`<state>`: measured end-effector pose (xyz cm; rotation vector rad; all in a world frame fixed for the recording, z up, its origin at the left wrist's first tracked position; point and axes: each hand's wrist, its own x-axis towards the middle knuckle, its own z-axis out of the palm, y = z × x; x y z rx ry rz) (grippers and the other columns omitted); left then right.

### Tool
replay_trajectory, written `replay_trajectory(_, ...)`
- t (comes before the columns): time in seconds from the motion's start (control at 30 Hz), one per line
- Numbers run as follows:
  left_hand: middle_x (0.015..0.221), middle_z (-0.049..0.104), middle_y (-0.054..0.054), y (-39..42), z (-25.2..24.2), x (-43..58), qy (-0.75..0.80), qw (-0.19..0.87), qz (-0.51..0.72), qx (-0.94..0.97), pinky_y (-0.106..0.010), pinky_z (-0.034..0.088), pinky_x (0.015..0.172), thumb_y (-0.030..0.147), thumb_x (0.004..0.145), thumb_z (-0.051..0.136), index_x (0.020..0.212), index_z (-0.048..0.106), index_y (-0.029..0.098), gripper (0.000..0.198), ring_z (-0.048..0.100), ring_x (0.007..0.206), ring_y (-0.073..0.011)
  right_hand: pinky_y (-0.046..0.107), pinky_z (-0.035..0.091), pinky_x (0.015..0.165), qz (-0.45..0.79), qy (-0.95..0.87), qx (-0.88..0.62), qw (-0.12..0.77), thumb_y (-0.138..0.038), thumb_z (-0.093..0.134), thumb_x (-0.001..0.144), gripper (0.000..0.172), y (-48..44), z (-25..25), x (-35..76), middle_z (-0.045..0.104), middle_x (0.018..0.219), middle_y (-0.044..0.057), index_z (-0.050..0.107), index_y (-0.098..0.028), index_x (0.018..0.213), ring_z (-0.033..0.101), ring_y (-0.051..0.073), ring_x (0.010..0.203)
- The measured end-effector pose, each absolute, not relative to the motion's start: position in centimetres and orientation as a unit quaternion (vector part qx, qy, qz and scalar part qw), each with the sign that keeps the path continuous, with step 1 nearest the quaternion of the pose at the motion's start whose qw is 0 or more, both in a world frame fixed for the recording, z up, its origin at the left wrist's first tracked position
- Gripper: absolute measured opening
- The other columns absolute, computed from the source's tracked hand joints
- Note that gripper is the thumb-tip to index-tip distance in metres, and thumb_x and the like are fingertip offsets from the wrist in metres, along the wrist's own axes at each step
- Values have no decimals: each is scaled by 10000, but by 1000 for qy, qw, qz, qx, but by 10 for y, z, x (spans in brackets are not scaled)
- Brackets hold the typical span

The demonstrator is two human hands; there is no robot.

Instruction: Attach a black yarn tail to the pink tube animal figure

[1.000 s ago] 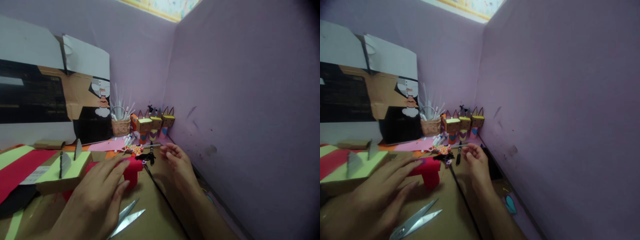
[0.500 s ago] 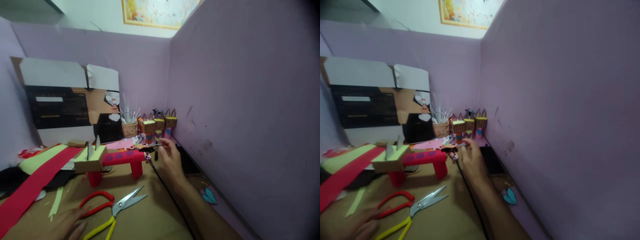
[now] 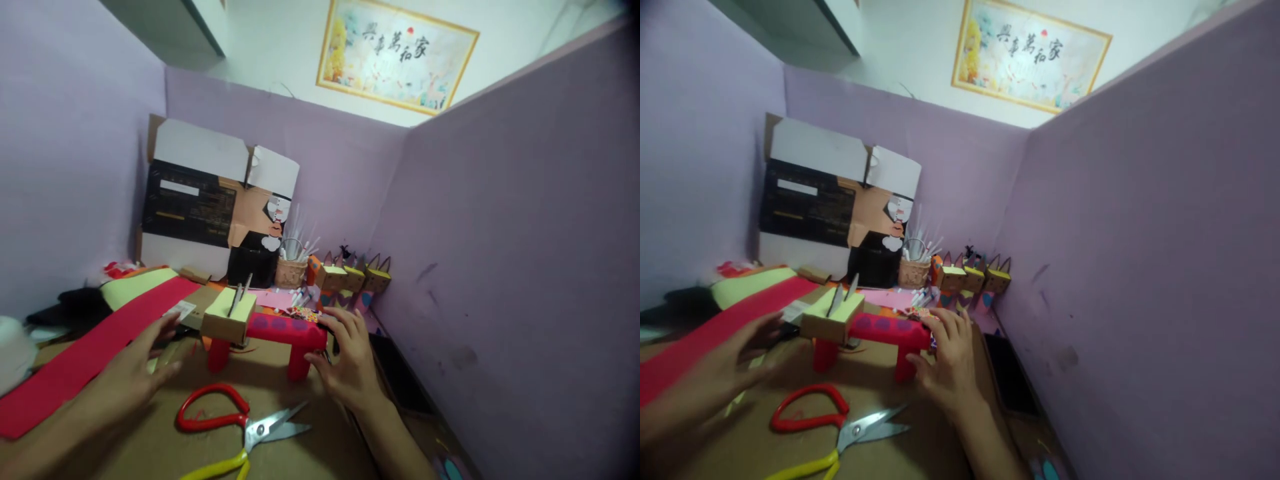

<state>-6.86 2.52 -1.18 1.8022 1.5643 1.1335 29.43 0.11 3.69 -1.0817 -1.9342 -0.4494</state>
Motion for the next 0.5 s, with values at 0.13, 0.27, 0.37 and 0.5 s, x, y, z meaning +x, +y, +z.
replay_trajectory(0.13, 1422, 458, -131, 49, 12, -43, 493, 426, 423, 630, -450, 401, 1047, 371, 511, 775, 1358, 390, 222, 942, 376, 1323, -406, 553, 291, 1019, -177, -785, -418, 421, -363, 740, 731, 491, 6, 36, 297, 609, 1141, 116, 501, -206, 1129, 553, 295, 1063)
replay_trajectory(0.27, 1263, 608, -117, 49, 1, -23, 433, 499, 417, 624, -412, 475, 974, 339, 584, 751, 1297, 453, 203, 785, 553, 1184, -340, 556, 298, 1024, -185, -776, -419, 434, -371, 730, 748, 445, 7, 31, 301, 646, 1051, 96, 514, -203, 1099, 587, 277, 997)
replay_trajectory(0.37, 1220, 634, -116, 46, -5, -15, 427, 506, 437, 609, -400, 485, 960, 364, 601, 753, 1298, 428, 181, 791, 583, 1147, -318, 552, 311, 1018, -195, -770, -423, 436, -367, 721, 759, 432, 6, 31, 303, 653, 1034, 93, 519, -199, 1103, 592, 273, 979)
replay_trajectory(0.5, 1168, 669, -84, 46, -5, -11, 472, 474, 455, 588, -379, 504, 922, 395, 570, 762, 1280, 452, 187, 802, 620, 1089, -296, 564, 301, 1020, -217, -770, -426, 423, -337, 716, 768, 359, 4, 33, 304, 653, 1032, 88, 546, -207, 1057, 585, 270, 969)
